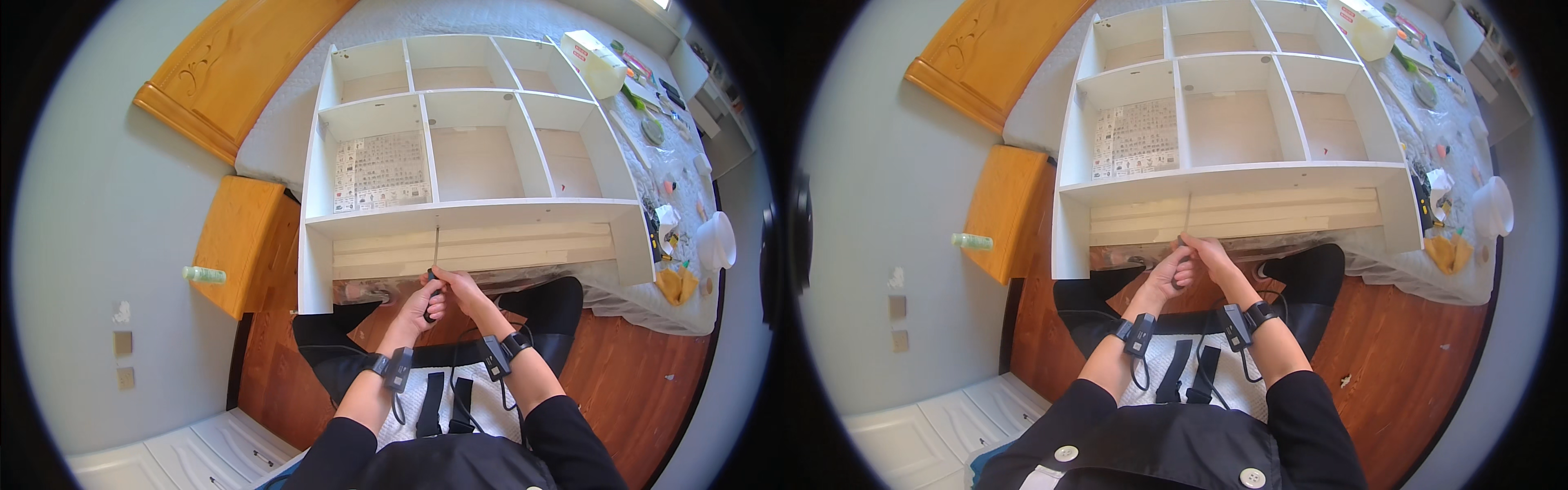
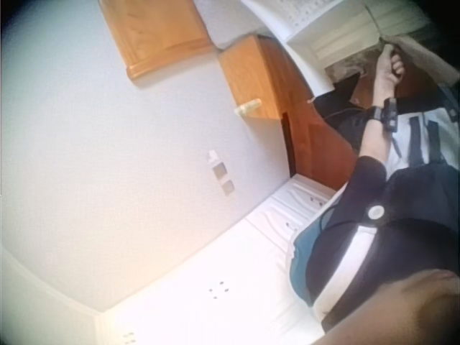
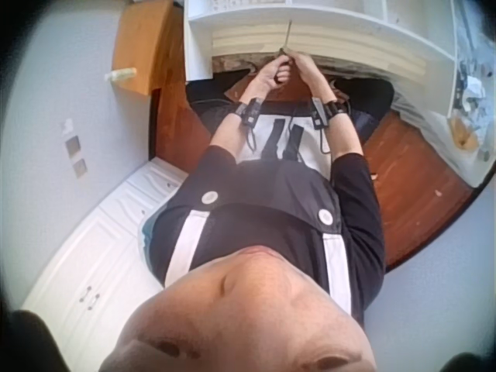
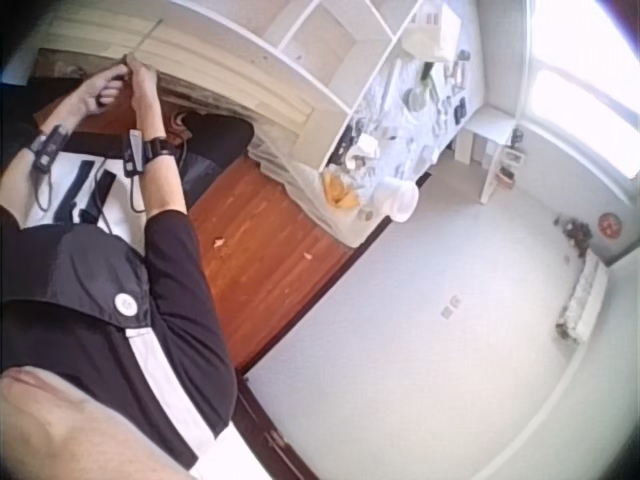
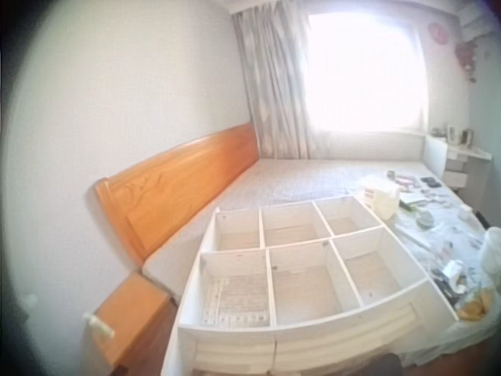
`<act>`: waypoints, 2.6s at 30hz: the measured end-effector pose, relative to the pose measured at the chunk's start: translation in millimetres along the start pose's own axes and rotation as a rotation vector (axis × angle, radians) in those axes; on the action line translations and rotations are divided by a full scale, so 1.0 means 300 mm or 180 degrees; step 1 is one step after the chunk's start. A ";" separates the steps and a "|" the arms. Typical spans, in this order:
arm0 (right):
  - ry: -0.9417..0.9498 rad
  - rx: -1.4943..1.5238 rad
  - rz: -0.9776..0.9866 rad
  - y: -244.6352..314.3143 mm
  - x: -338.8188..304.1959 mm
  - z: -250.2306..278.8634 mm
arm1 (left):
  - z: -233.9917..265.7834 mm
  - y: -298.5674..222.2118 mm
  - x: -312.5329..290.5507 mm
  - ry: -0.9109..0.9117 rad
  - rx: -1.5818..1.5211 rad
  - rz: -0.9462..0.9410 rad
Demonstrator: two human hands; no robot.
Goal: The person assembles a white wooden shelf unit by driving screws into pre-drilled holes using a manual screwdriver. They work on the bottom panel and side joints, tightening multiple screws to secure the structure.
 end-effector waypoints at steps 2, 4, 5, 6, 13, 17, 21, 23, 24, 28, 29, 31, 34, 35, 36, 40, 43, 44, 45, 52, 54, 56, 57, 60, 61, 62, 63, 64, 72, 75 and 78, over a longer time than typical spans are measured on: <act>0.0054 -0.0059 0.0177 0.021 0.001 -0.007 | -0.004 0.003 -0.001 0.0186 -0.0157 0.0038; -0.0156 0.0002 -0.0062 -0.002 0.006 -0.008 | 0.045 -0.035 -0.003 -0.0397 0.0716 -0.0530; -0.0276 0.0071 -0.0272 -0.023 0.007 -0.007 | 0.070 -0.050 -0.012 -0.0783 0.1121 -0.0738; -0.0313 0.0091 0.0014 -0.006 0.010 -0.022 | 0.073 -0.060 -0.016 -0.0898 0.1330 -0.0873; -0.0567 -0.0261 0.0151 -0.002 -0.001 -0.003 | 0.067 -0.021 0.000 -0.0708 0.1193 -0.0507; -0.0016 0.0120 0.0042 0.016 -0.015 -0.016 | -0.036 0.032 0.001 0.0452 -0.0345 0.0216; -0.0374 0.0077 0.0093 0.028 -0.020 -0.019 | 0.022 -0.026 -0.017 -0.0675 0.0897 -0.0537; -0.0604 0.0167 0.0092 0.015 -0.014 -0.027 | 0.018 -0.036 -0.033 -0.0811 0.1094 -0.0658; -0.0646 0.0070 0.0118 0.014 -0.013 -0.024 | 0.019 -0.039 -0.039 -0.0857 0.1188 -0.0695; -0.0501 0.0021 0.0026 -0.007 0.003 -0.011 | 0.033 -0.033 -0.030 -0.0624 0.0710 -0.0460; -0.0229 0.0376 0.0041 -0.006 0.010 -0.023 | 0.013 -0.018 -0.018 -0.0237 0.0230 -0.0211; -0.0083 0.0532 -0.0163 -0.012 0.020 -0.009 | -0.051 0.004 -0.018 0.0699 -0.0820 0.0319; -0.0186 0.0253 -0.0310 -0.017 0.021 0.018 | -0.028 0.005 -0.004 0.0496 -0.0474 0.0070; -0.0312 0.0149 -0.0234 -0.011 0.022 0.026 | -0.010 0.005 0.002 0.0221 -0.0306 -0.0062; -0.0402 0.0070 -0.0134 -0.007 0.023 0.024 | 0.040 -0.037 -0.005 -0.0511 0.1431 -0.0694; -0.0659 0.0239 0.0205 -0.012 0.034 -0.011 | 0.044 -0.132 -0.100 -0.2675 0.4693 -0.1653; -0.0979 -0.0141 0.0262 -0.013 0.025 0.005 | 0.026 -0.135 -0.072 -0.2199 0.4319 -0.2128; -0.1156 -0.0410 0.0147 -0.016 0.019 0.024 | 0.033 -0.130 -0.053 -0.1945 0.4032 -0.2103; -0.0953 -0.0392 0.0129 -0.013 0.020 0.022 | 0.055 -0.098 -0.018 -0.1497 0.3131 -0.1760; 0.0224 0.0217 -0.0675 -0.039 0.000 0.012 | -0.068 0.058 0.033 0.0930 -0.0469 0.0196; 0.0194 0.0058 -0.0704 -0.041 0.002 0.022 | -0.064 0.052 0.040 0.0741 -0.0302 0.0092; 0.0263 -0.0130 -0.0554 -0.037 0.006 0.016 | -0.010 0.037 0.052 -0.0095 0.0284 -0.0266; 0.0143 -0.0038 -0.0310 -0.024 0.017 0.012 | 0.030 -0.026 0.035 -0.0869 0.1802 -0.0915; -0.0507 0.0043 0.0115 -0.012 0.031 0.018 | -0.016 -0.124 -0.042 -0.2004 0.4044 -0.2040; -0.0664 -0.0395 0.0229 0.007 0.029 0.026 | -0.003 -0.096 -0.029 -0.1750 0.3322 -0.1793; -0.0829 -0.0863 0.0126 0.008 0.023 0.035 | 0.003 -0.062 -0.014 -0.1496 0.2594 -0.1529; -0.1119 -0.1328 -0.0149 0.004 0.010 0.061 | 0.008 -0.028 -0.001 -0.1300 0.1785 -0.1252; -0.1152 -0.1531 -0.0087 0.024 -0.004 0.065 | -0.008 -0.011 0.010 -0.1029 0.1407 -0.1135; -0.0557 -0.0461 -0.0228 0.052 -0.032 0.064 | -0.181 0.018 -0.004 0.1397 -0.0974 -0.0094; -0.0675 -0.0641 -0.0539 -0.012 0.001 0.080 | -0.046 0.005 0.003 -0.0469 0.0264 -0.0526; -0.1128 -0.0725 -0.0051 -0.013 0.025 0.074 | -0.016 -0.063 -0.060 -0.1529 0.2748 -0.1201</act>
Point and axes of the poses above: each hand's wrist, its own x-axis towards the middle knuckle, its own z-axis out of the back of the hand, y = z × x, the point moved 8 cm from there along x, towards the middle knuckle, and after that the axes turned 5 degrees about -z, right-handed, at the moved point
